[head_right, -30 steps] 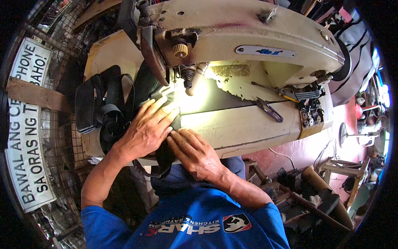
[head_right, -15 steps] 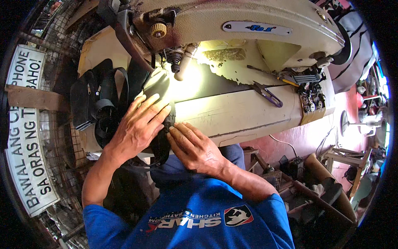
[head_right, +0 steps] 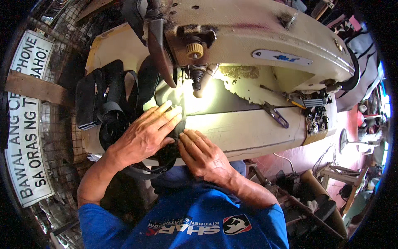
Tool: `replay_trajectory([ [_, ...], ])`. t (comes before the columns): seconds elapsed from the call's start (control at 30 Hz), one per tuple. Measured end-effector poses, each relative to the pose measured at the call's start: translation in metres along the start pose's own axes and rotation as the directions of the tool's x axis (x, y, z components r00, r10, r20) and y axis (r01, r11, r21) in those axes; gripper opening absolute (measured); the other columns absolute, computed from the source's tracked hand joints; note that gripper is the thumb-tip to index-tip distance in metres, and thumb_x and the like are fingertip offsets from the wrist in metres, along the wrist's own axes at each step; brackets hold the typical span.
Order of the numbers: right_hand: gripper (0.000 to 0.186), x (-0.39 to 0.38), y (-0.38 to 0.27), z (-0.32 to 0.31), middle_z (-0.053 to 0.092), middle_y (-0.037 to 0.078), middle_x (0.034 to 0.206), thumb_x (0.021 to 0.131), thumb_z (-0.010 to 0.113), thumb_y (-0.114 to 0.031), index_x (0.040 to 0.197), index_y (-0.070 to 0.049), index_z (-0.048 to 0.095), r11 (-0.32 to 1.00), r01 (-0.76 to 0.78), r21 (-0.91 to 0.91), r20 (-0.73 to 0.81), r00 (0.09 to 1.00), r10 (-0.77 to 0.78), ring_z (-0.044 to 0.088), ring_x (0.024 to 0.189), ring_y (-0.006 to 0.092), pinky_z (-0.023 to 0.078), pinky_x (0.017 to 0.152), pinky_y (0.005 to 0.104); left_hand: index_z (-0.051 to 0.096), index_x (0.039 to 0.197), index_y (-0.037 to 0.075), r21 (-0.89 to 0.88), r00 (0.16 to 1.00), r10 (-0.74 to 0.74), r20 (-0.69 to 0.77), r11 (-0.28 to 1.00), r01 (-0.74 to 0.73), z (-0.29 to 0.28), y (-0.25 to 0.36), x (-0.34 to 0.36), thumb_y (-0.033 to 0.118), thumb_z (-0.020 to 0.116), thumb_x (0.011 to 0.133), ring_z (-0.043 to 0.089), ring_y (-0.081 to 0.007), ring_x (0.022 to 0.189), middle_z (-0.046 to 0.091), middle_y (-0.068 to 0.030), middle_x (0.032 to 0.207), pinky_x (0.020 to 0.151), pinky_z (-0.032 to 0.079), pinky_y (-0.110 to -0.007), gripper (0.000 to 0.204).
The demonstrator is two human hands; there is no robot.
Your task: Sewing a leather bag using an industrial sewing machine.
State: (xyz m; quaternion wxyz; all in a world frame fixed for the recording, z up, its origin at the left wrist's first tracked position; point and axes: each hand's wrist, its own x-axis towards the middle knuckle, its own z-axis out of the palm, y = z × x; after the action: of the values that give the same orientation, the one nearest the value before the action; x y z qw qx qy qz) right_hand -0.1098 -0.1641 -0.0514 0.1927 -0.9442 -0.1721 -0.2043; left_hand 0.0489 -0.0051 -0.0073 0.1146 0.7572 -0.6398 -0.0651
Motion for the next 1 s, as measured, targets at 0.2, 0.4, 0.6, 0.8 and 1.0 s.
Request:
replay_trajectory([
  [0.2,0.046,0.011,0.017,0.001,0.062,0.023,0.121,0.072,0.062,-0.012,0.113,0.009,0.065,1.0,-0.015,0.024,0.04,0.999,0.014,0.06,0.118,0.0373,0.05,0.103,0.0468,0.048,0.139,0.0,-0.034,0.999,-0.016,-0.031,0.999,0.015,-0.005,-0.014,0.013,0.017,0.077,0.08,0.048,-0.0341,0.133,0.052,-0.0172,0.14,0.114,0.037,-0.046,0.068],
  [0.4,0.046,0.025,0.028,-0.004,0.061,0.023,0.123,0.072,0.063,-0.009,0.114,0.009,0.064,0.999,-0.036,0.031,0.069,0.997,0.034,0.061,0.118,0.0365,0.051,0.1,0.0454,0.054,0.13,-0.001,-0.024,0.998,-0.007,-0.058,1.0,0.005,-0.006,-0.029,0.021,0.02,0.075,0.084,0.052,-0.0356,0.125,0.057,-0.0191,0.127,0.112,0.039,-0.046,0.054],
  [0.6,0.045,0.031,0.041,-0.005,0.06,0.023,0.126,0.079,0.061,-0.012,0.119,0.008,0.061,0.999,-0.033,0.0,0.103,0.994,0.033,0.06,0.119,0.0336,0.051,0.1,0.0426,0.057,0.129,0.0,-0.014,1.0,-0.014,-0.017,1.0,0.013,-0.005,-0.038,0.029,0.021,0.067,0.089,0.044,-0.0336,0.136,0.05,-0.0175,0.141,0.116,0.035,-0.046,0.047],
  [0.8,0.042,0.041,0.057,-0.006,0.06,0.023,0.124,0.082,0.058,-0.012,0.119,0.007,0.06,0.997,-0.066,0.047,0.142,0.988,0.059,0.063,0.111,0.033,0.052,0.095,0.0396,0.058,0.128,0.001,-0.068,0.997,-0.059,-0.045,0.996,0.056,-0.006,-0.047,0.038,0.021,0.066,0.09,0.045,-0.035,0.135,0.052,-0.0186,0.139,0.114,0.037,-0.047,0.044],
  [1.0,0.042,0.05,0.061,0.006,0.058,0.02,0.129,0.082,0.058,-0.012,0.121,0.001,0.061,0.991,-0.13,0.02,0.186,0.975,0.124,0.06,0.111,0.0318,0.052,0.089,0.0397,0.057,0.131,0.004,0.026,0.999,-0.018,-0.045,0.999,0.019,-0.01,-0.062,0.037,0.018,0.068,0.088,0.046,-0.036,0.137,0.052,-0.0182,0.141,0.114,0.039,-0.049,0.047],
])
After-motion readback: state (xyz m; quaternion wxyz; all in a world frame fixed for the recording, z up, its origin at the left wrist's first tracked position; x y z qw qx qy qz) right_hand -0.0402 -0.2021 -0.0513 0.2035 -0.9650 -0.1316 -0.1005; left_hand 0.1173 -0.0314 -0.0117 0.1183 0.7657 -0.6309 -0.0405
